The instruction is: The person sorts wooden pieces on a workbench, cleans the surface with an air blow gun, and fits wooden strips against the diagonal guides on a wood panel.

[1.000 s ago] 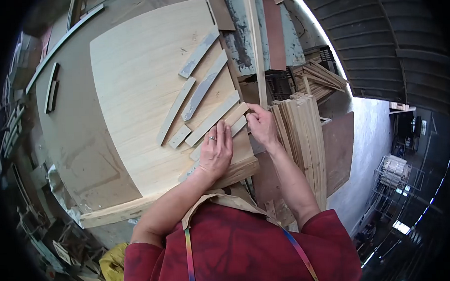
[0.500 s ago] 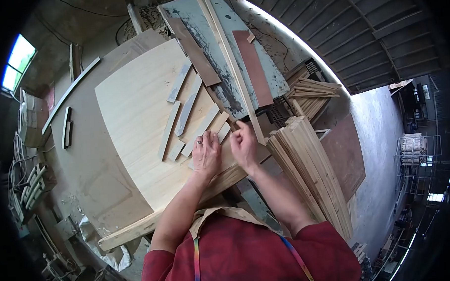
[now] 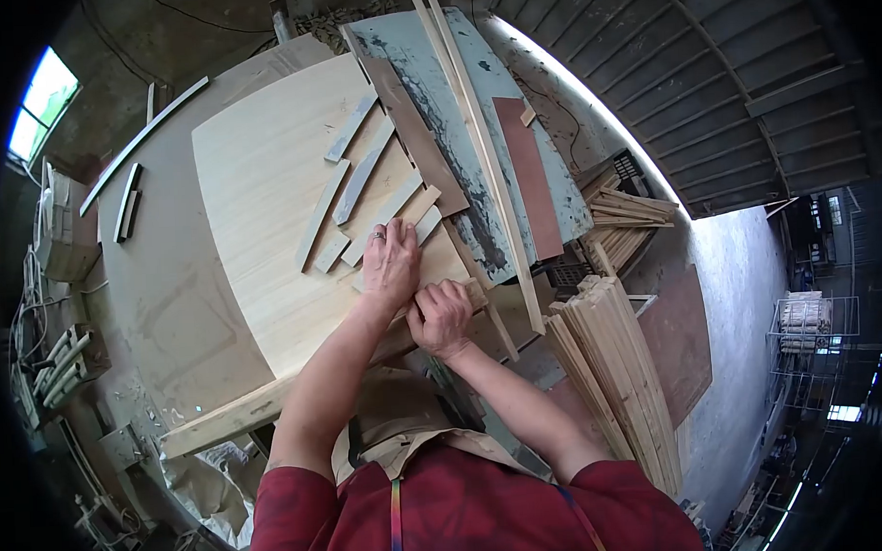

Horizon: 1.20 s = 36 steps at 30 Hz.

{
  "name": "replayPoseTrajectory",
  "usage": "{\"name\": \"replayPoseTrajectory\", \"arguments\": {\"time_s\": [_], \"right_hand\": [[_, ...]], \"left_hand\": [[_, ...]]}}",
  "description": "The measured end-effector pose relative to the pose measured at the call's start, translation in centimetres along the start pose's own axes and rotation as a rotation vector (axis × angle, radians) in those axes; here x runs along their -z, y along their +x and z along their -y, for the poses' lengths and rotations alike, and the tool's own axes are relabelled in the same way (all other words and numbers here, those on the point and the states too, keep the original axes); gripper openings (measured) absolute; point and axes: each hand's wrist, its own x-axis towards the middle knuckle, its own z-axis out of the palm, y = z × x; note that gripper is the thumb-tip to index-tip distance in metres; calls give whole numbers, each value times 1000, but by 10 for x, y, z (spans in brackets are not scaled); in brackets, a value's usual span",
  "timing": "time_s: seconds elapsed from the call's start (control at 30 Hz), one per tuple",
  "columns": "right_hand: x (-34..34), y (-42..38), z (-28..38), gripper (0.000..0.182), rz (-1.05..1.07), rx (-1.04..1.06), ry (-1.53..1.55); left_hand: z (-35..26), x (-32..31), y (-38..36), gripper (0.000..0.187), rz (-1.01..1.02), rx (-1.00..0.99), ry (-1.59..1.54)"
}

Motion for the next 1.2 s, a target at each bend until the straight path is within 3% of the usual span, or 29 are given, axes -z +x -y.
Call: {"name": "replayPoseTrajectory", "arguments": {"time_s": [0.6,0.97,1.1,1.2], "right_hand": [[-32,13,-22,14,-74,69,-13],[-20,8,-19,11,19,25,38],[-10,25,-37,11,-93,-176,347],[-18,93,-72,15,-196,-315,165]], "left_hand": [[22,-22,20,43,-66,59,77],[16,-16,15,47,-29,65,62],[17,-14,13,46,32,51,45],[14,-6,8,44,27,23,2]]}}
